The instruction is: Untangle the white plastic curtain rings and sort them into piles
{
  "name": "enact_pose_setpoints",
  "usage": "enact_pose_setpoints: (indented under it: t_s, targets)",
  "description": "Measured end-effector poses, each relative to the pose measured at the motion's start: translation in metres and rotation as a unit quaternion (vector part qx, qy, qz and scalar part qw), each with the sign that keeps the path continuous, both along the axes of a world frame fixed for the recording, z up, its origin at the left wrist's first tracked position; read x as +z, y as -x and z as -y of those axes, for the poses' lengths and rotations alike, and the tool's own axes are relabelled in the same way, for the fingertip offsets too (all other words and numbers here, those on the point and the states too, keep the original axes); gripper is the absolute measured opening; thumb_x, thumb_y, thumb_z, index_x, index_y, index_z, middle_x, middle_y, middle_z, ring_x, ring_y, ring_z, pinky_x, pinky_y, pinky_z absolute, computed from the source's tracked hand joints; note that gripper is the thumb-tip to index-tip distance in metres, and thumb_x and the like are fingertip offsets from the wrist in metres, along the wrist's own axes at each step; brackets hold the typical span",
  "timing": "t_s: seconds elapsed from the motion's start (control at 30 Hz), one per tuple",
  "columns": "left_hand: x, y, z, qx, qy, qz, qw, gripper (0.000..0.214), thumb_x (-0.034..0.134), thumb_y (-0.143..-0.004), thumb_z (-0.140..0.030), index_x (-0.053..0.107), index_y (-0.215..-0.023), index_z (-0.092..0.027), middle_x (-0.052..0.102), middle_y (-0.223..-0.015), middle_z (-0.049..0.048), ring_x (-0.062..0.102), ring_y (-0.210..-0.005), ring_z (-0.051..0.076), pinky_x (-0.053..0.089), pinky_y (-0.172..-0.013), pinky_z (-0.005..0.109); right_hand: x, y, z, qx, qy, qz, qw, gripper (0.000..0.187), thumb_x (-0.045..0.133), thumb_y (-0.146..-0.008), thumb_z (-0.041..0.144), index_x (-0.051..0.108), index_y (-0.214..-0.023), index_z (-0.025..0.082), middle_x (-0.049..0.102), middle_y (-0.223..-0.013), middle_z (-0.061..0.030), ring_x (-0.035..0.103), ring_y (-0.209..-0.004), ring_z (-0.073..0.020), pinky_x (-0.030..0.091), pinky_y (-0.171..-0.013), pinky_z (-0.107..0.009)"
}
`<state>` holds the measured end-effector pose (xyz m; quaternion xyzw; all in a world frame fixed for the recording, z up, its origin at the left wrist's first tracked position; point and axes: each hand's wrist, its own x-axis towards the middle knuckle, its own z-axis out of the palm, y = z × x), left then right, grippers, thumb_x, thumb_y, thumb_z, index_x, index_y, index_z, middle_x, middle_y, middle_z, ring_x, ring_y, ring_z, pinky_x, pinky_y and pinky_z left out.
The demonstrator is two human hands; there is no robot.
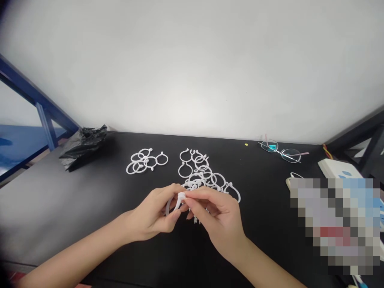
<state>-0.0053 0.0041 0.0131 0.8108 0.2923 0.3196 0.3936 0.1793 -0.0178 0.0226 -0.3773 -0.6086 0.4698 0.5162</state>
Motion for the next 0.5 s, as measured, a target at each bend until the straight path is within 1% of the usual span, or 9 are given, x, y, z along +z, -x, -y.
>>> enact_pose_setpoints:
  t_s: [0.07, 0.17, 0.3, 0.37, 0.43, 0.47, 0.5]
  targets:
    - [0.002, 0.002, 0.0, -0.005, 0.02, -0.015, 1.0, 0.007, 0.051, -0.089, -0.021, 0.052, -0.095, -0.019, 0.052, -0.075, -0.0036, 0.039, -0.059, 0.007, 0.038, -0.055, 0.018, 0.001, 0.0, -0.001, -0.008, 0.01, -0.002, 1.0, 0.022, 0.066, -0.085, 0.01, 0.077, -0.091, 0.028, 0.075, -0.076, 0.0033, 0.072, -0.062, -0.0093, 0.061, -0.058, -0.012]
    - [0.002, 0.003, -0.001, -0.012, 0.047, -0.039, 0.998, 0.01, 0.049, -0.091, -0.024, 0.054, -0.098, -0.019, 0.056, -0.08, -0.0022, 0.04, -0.06, 0.007, 0.038, -0.056, 0.019, 0.0, 0.001, -0.002, -0.018, 0.016, -0.002, 1.0, 0.02, 0.067, -0.085, 0.011, 0.077, -0.087, 0.028, 0.076, -0.074, 0.0039, 0.072, -0.062, -0.0093, 0.061, -0.059, -0.012]
    - [0.003, 0.003, -0.001, -0.008, 0.055, -0.05, 0.997, 0.011, 0.048, -0.092, -0.027, 0.054, -0.096, -0.018, 0.056, -0.079, -0.0018, 0.04, -0.061, 0.008, 0.038, -0.056, 0.019, -0.003, 0.004, -0.001, -0.033, 0.012, 0.001, 0.999, 0.015, 0.068, -0.085, 0.015, 0.077, -0.085, 0.027, 0.076, -0.073, 0.003, 0.072, -0.061, -0.011, 0.062, -0.058, -0.015]
    - [0.004, 0.003, -0.002, -0.012, 0.047, -0.052, 0.997, 0.012, 0.047, -0.092, -0.027, 0.054, -0.096, -0.018, 0.056, -0.079, -0.0017, 0.041, -0.061, 0.009, 0.039, -0.057, 0.02, -0.003, 0.005, -0.001, -0.04, 0.009, 0.007, 0.999, 0.011, 0.069, -0.084, 0.017, 0.077, -0.085, 0.025, 0.075, -0.072, 0.0016, 0.072, -0.059, -0.0124, 0.063, -0.057, -0.017]
    - [0.005, 0.006, -0.004, -0.012, 0.023, -0.06, 0.998, 0.015, 0.045, -0.093, -0.027, 0.054, -0.099, -0.018, 0.057, -0.079, -0.0012, 0.044, -0.062, 0.009, 0.041, -0.059, 0.021, -0.003, 0.005, -0.002, -0.043, 0.002, 0.018, 0.999, 0.009, 0.068, -0.085, 0.02, 0.077, -0.085, 0.024, 0.076, -0.073, -0.0005, 0.072, -0.059, -0.0142, 0.063, -0.056, -0.021]
    - [0.005, 0.009, -0.006, -0.002, 0.004, -0.071, 0.997, 0.018, 0.044, -0.093, -0.028, 0.054, -0.103, -0.018, 0.058, -0.079, -0.0011, 0.046, -0.062, 0.01, 0.041, -0.06, 0.021, -0.003, 0.004, -0.002, -0.048, -0.002, 0.024, 0.999, 0.009, 0.068, -0.085, 0.022, 0.077, -0.086, 0.023, 0.076, -0.075, -0.0016, 0.072, -0.059, -0.0151, 0.064, -0.056, -0.022]
    - [0.005, 0.012, -0.01, 0.022, -0.018, -0.087, 0.996, 0.021, 0.044, -0.093, -0.03, 0.053, -0.108, -0.018, 0.058, -0.079, -0.0011, 0.048, -0.062, 0.01, 0.042, -0.06, 0.022, -0.003, 0.003, -0.004, -0.059, -0.005, 0.028, 0.998, 0.009, 0.067, -0.086, 0.024, 0.077, -0.087, 0.023, 0.076, -0.076, -0.0026, 0.072, -0.059, -0.0157, 0.064, -0.056, -0.024]
